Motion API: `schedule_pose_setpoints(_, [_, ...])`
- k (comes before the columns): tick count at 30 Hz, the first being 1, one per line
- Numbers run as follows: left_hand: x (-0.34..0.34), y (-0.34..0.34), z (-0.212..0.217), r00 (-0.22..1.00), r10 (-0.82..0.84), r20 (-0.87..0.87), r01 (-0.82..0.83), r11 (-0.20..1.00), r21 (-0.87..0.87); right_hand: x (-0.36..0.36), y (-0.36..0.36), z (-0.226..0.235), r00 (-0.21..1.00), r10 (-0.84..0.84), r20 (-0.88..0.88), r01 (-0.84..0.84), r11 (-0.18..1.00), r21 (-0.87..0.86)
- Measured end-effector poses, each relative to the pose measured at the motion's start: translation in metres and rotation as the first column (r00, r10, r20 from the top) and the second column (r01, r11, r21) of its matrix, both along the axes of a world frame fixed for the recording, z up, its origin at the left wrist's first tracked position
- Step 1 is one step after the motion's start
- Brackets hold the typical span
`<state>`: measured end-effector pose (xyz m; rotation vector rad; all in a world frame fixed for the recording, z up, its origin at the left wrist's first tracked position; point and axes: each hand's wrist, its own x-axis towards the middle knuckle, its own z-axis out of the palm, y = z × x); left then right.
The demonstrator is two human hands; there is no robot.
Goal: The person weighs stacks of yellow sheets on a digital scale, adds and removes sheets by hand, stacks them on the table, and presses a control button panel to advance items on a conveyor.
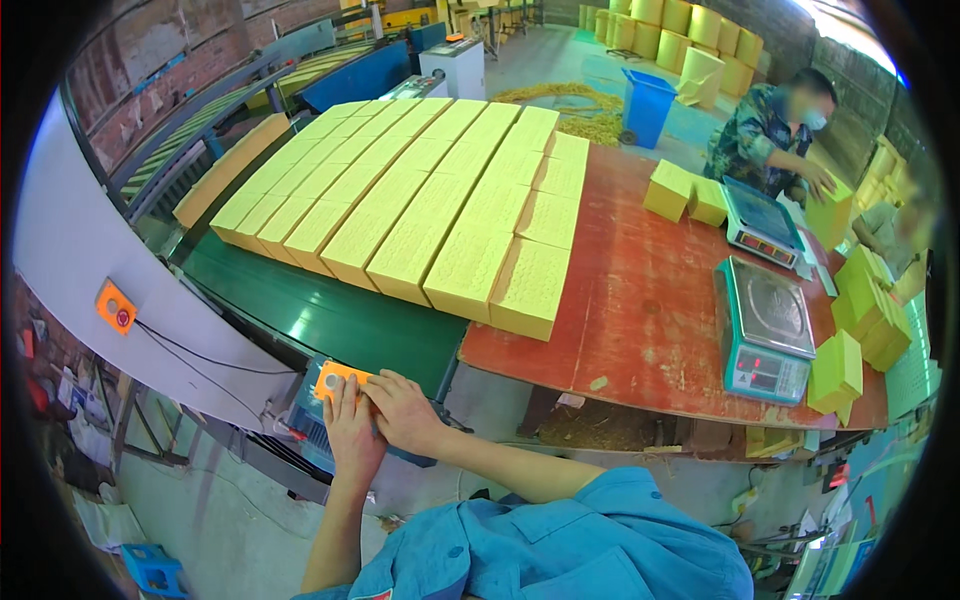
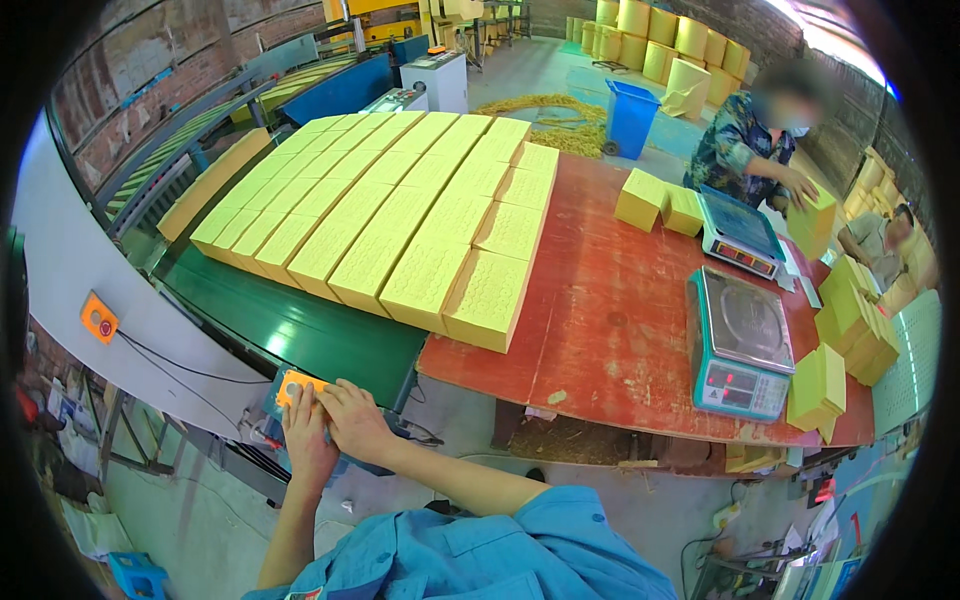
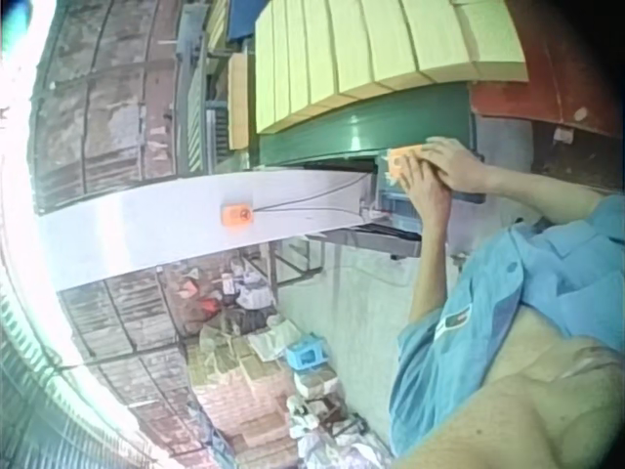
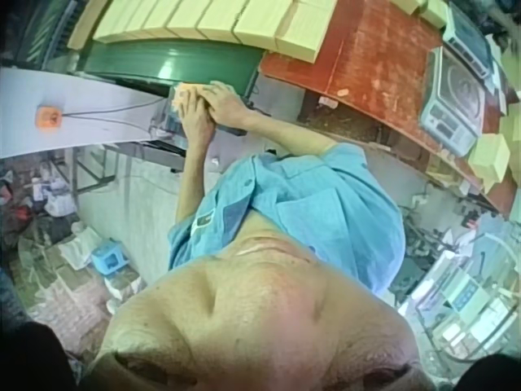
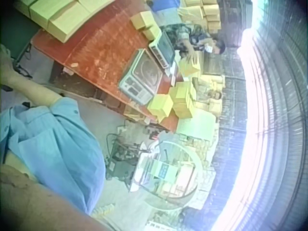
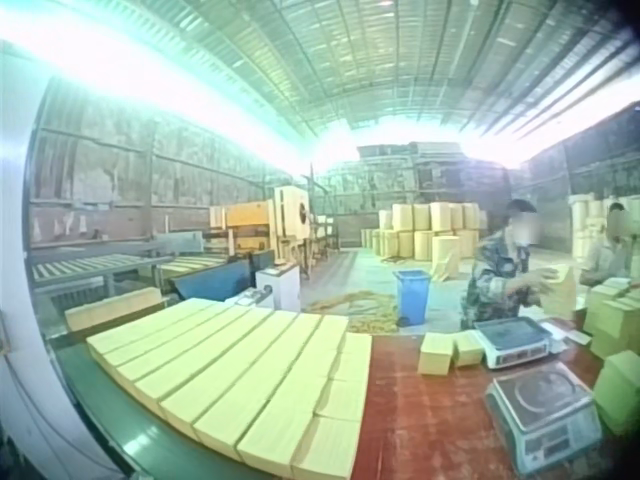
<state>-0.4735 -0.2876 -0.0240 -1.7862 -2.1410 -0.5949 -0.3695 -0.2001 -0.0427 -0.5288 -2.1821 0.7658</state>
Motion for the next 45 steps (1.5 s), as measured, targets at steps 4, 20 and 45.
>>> schedule_pose_setpoints(4, [0.002, -0.004, 0.003, 1.000, 0.009, 0.011, -0.009, 1.000, -0.019, 0.001, 0.000, -0.001, 0.999, 0.008, 0.039, -0.009, 1.000, 0.012])
schedule_pose_setpoints(20, [0.028, 0.016, 0.041, 0.999, 0.016, -0.032, -0.024, 0.969, -0.247, 0.207, 0.056, 0.016, 0.991, -0.081, -0.109, 0.060, 0.982, -0.181])
schedule_pose_setpoints(45, [0.324, 0.154, 0.034, 0.632, -0.749, 0.200, 0.770, 0.577, -0.272, 0.366, 0.020, -0.106, 0.583, -0.464, -0.667, -0.732, 0.058, -0.679])
